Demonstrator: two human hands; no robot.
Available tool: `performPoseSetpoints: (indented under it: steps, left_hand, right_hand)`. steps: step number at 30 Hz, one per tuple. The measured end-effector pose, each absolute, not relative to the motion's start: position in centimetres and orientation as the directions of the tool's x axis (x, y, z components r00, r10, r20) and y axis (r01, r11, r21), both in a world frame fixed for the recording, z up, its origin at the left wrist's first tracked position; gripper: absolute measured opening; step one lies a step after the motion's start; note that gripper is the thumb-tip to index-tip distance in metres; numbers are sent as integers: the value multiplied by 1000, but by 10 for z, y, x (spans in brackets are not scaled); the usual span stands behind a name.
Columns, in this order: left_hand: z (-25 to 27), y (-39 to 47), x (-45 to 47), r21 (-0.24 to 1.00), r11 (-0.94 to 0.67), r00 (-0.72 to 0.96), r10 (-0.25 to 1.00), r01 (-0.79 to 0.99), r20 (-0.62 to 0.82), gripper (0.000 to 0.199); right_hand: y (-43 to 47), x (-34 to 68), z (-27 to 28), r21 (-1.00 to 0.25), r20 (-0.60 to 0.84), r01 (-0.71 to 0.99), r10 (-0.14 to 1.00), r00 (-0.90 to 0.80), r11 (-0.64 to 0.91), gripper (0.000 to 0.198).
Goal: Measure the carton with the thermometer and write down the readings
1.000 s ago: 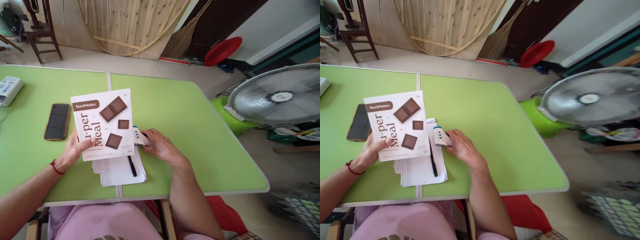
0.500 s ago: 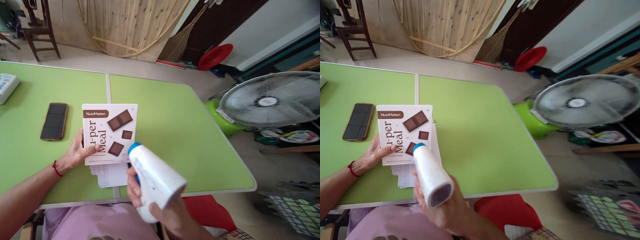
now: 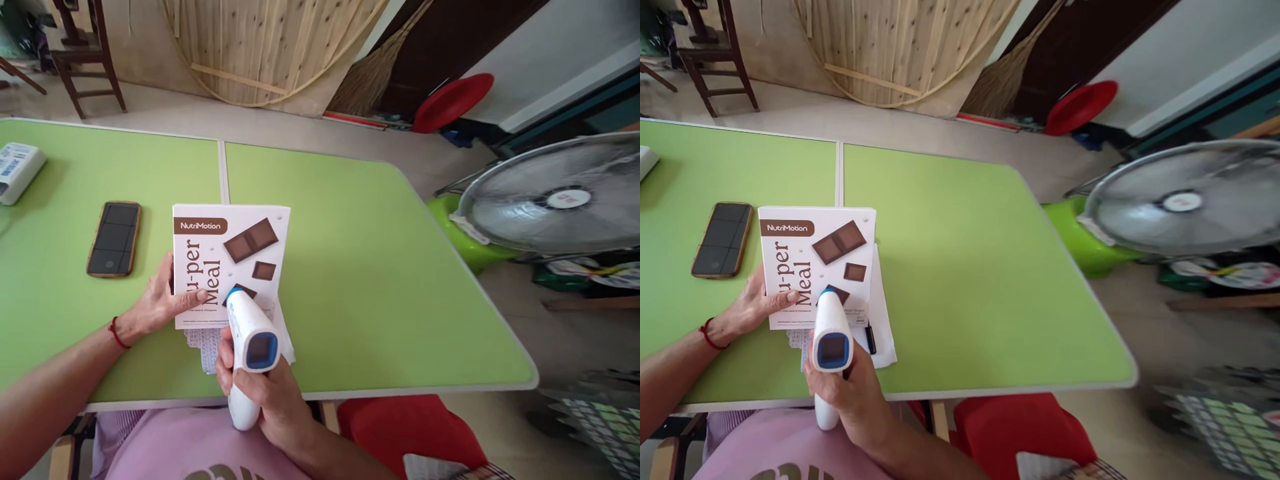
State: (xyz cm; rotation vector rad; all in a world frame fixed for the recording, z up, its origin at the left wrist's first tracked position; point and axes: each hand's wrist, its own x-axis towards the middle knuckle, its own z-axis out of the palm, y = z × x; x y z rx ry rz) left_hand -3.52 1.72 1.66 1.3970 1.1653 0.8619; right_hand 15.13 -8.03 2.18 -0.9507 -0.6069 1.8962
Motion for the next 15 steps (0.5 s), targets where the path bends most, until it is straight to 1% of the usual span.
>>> performPoseSetpoints:
  steps: [3,8,15]
  left_hand:
    - [16,18,-36,984,34,268,960,175,-81,60]
    - [14,19,-38,985,5,287,956,171,-55,54]
    - [19,18,-36,983,0,287,957,182,-53,55]
  right_hand:
    - [-81,149,19,-725,-351,-509,884,-307,-465,43]
    - [-81,149,14,-781,-305,-455,896,-322,-429,39]
    - [-81,149,18,-794,-297,-438,898,-324,-421,39]
